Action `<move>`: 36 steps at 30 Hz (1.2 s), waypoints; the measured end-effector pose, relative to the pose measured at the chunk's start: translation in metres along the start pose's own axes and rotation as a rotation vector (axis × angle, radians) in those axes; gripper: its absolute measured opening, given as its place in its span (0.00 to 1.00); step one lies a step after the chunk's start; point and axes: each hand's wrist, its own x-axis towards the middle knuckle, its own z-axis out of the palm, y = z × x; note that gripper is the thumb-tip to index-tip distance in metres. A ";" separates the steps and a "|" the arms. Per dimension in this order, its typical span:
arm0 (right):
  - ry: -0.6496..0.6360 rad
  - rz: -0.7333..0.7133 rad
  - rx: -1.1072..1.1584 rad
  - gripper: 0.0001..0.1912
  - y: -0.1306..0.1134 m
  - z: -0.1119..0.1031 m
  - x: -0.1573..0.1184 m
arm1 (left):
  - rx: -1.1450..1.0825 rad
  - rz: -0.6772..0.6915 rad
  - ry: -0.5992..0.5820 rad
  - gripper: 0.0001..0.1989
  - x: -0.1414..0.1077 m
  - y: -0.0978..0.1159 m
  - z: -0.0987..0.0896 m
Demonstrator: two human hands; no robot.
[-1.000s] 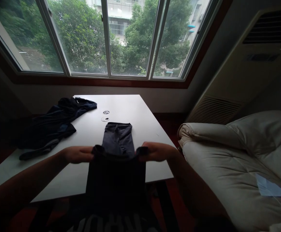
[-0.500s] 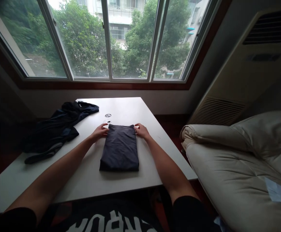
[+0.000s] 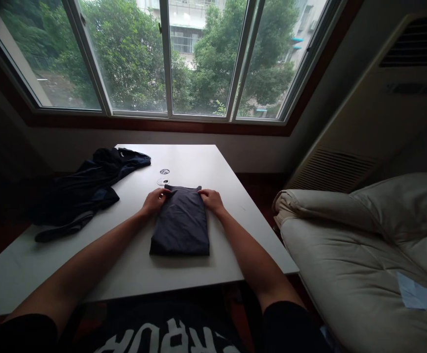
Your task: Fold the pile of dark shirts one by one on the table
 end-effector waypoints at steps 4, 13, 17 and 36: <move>-0.101 -0.111 0.102 0.18 0.001 0.007 -0.001 | 0.068 0.031 -0.009 0.16 -0.003 0.005 0.001; 0.135 -0.047 0.032 0.16 -0.003 0.011 0.006 | 0.101 0.080 0.073 0.21 0.000 0.005 -0.004; 0.014 -0.054 -0.119 0.22 -0.002 0.007 0.004 | 0.135 0.066 -0.035 0.15 -0.002 0.005 -0.003; 0.205 -0.119 -0.179 0.18 0.006 0.024 0.010 | 0.235 0.127 0.015 0.23 -0.002 -0.001 0.005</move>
